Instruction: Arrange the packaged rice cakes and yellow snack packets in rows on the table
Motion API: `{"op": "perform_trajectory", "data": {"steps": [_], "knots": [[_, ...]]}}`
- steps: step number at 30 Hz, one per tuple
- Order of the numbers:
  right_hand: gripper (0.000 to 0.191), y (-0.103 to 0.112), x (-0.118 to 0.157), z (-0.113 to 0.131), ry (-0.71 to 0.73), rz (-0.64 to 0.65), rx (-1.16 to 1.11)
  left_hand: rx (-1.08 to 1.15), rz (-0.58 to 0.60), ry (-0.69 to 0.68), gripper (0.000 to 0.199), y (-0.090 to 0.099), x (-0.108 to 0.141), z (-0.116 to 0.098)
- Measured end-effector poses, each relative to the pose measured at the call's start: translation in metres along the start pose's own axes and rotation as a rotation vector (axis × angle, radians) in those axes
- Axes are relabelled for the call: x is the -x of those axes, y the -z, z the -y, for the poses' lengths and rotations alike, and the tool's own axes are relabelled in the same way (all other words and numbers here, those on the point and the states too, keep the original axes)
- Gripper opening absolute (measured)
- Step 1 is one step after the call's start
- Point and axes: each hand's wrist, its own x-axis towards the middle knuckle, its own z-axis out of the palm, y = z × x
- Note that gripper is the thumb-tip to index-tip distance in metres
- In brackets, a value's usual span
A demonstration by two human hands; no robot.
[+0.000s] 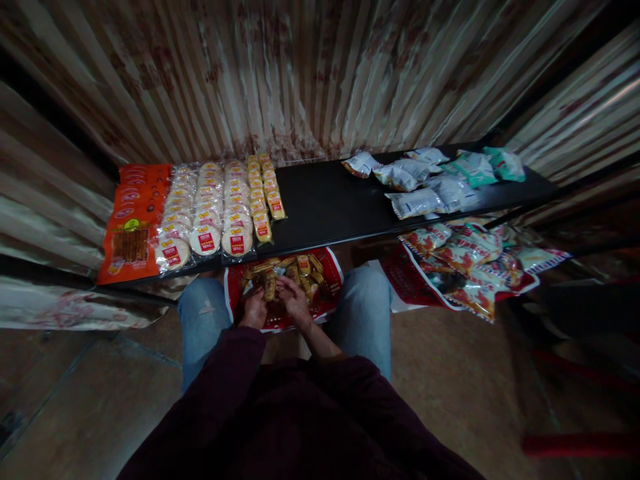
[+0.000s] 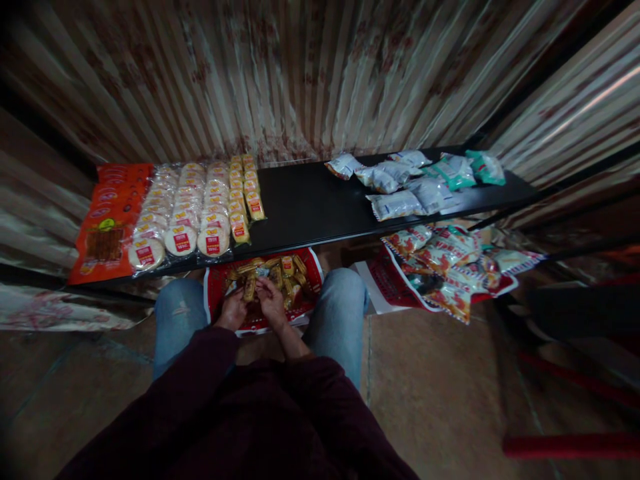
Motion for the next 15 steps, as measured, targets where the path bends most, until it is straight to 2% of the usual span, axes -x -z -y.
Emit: {"op": "perform_trajectory", "data": {"steps": [7, 10, 15], "knots": [[0.034, 0.004, 0.002, 0.0, 0.207, -0.04, 0.308, -0.007, -0.112, -0.065, 0.015, -0.006, 0.001, 0.001], [0.033, 0.007, 0.002, 0.001, 0.238, -0.033, 0.391, -0.053, -0.076, -0.085, 0.015, -0.008, 0.005, 0.0], [0.032, 0.006, 0.002, 0.007, 0.262, -0.055, 0.418, -0.086, 0.082, -0.116, 0.029, -0.013, 0.02, -0.006]]}}
